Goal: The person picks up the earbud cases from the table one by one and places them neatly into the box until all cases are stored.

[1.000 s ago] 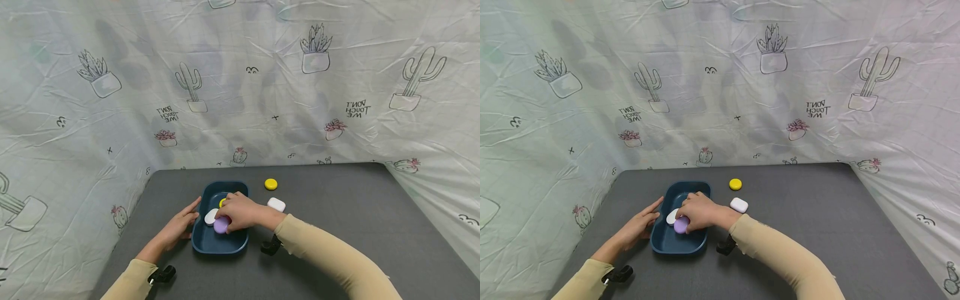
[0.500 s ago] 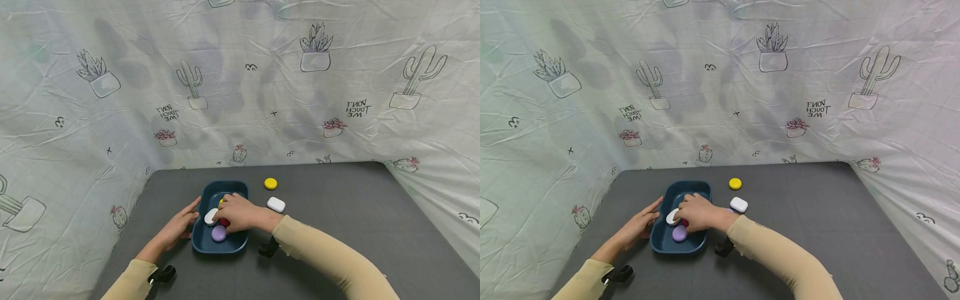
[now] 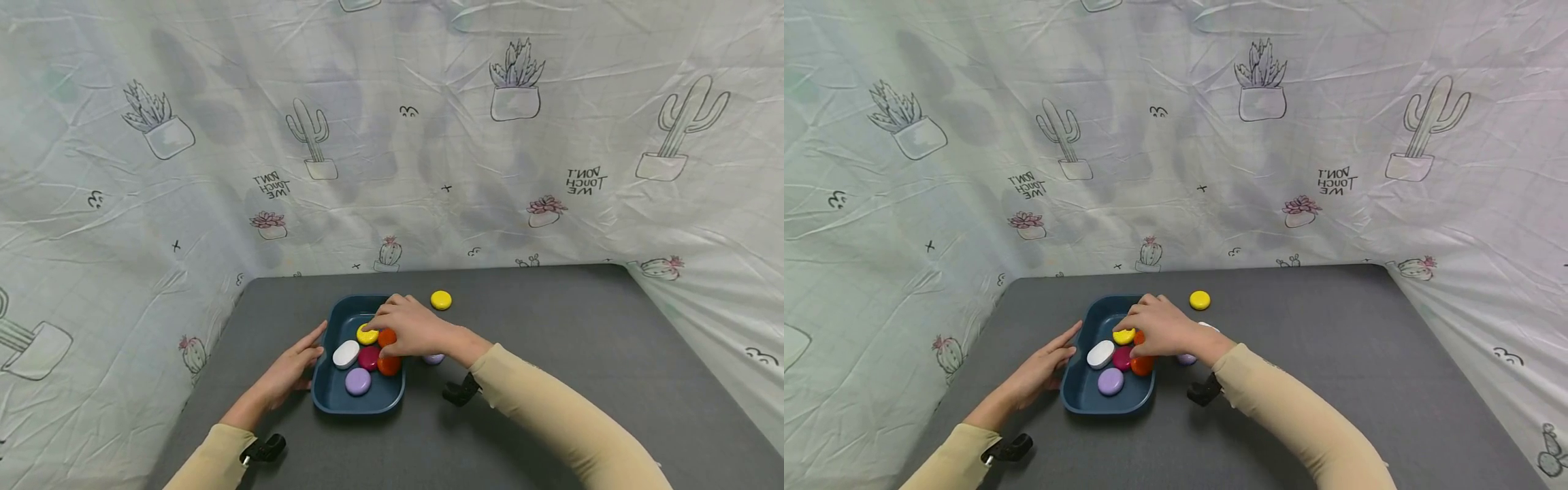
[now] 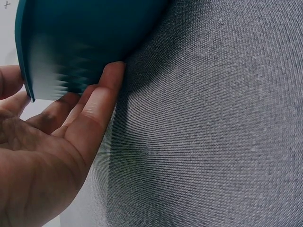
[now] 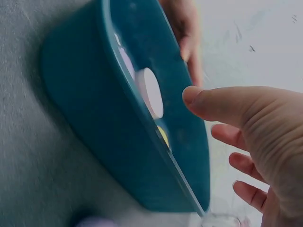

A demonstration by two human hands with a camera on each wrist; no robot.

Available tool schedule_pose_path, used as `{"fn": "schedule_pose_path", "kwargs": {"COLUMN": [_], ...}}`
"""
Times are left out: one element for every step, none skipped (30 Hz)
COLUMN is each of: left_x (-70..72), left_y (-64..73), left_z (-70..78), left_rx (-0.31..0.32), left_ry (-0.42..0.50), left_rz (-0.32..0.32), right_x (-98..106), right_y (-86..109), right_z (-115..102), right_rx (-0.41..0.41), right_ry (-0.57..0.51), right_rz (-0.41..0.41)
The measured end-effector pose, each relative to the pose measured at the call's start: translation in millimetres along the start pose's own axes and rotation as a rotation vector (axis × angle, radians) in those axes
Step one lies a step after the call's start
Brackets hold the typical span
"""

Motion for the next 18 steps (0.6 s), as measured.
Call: {"fn": "schedule_pose_path", "kwargs": {"left_x": [-0.1, -0.1, -0.2, -0.3, -0.3, -0.4, -0.4, -0.5, -0.6, -0.6, -0.6, -0.5, -0.4, -0.4, -0.3, -0.3, -0.2, -0.2], "left_y": [-0.3, -0.6, -1.0, -1.1, -1.3, -1.4, -1.5, -1.5, -1.5, -1.3, -1.2, -1.1, -1.0, -1.0, -0.8, -0.7, -0.6, -0.6], "left_z": [0.0, -0.2, -0.5, -0.6, -0.8, -0.9, -1.2, -1.3, -1.4, -1.3, -1.2, -1.1, -1.0, -0.9, -0.8, -0.6, -0.5, -0.6], "left_rx": [0.0, 0.0, 0.001, 0.001, 0.0, 0.0, 0.0, 0.001, 0.001, 0.001, 0.001, 0.001, 0.002, 0.002, 0.002, 0.002, 0.002, 0.002], "left_ry": [0.001, 0.0, 0.0, -0.001, 0.0, 0.0, 0.001, -0.001, -0.001, -0.002, -0.002, -0.001, -0.001, 0.0, 0.0, 0.0, 0.0, 0.001], "left_rz": [0.002, 0.003, 0.003, 0.004, 0.004, 0.003, 0.004, 0.003, 0.003, 0.004, 0.005, 0.007, 0.01, 0.01, 0.01, 0.009, 0.01, 0.01], "right_x": [3, 5, 7, 9, 12, 15, 17, 19, 21, 22, 24, 25, 25, 26, 25, 25, 24, 23], "right_y": [3.1, 6.2, 9.4, 12.9, 16.7, 20.8, 24.9, 29.6, 34.1, 38.6, 42.8, 47.0, 50.7, 54.4, 57.5, 60.5, 63.5, 66.2], "right_z": [3, 6, 10, 13, 16, 19, 23, 26, 30, 33, 37, 40, 43, 46, 50, 52, 55, 58], "right_rx": [-0.008, -0.017, -0.022, -0.027, -0.033, -0.041, -0.054, -0.064, -0.077, -0.094, -0.109, -0.123, -0.133, -0.14, -0.149, -0.155, -0.159, -0.165], "right_ry": [-0.013, -0.027, -0.041, -0.055, -0.072, -0.088, -0.099, -0.109, -0.118, -0.123, -0.131, -0.139, -0.15, -0.157, -0.164, -0.168, -0.175, -0.178], "right_rz": [0.015, 0.032, 0.046, 0.06, 0.075, 0.088, 0.098, 0.107, 0.114, 0.121, 0.128, 0.133, 0.141, 0.15, 0.156, 0.163, 0.17, 0.175]}}
Point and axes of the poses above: each hand's wrist, its own y-axis away from the middle knuckle, its own x-axis out of the back of the hand, z = x × y, the point moved 3 cm from there along -y, towards the middle knuckle, and after that the axes turned 7 degrees about -z, right-handed, at the moved point
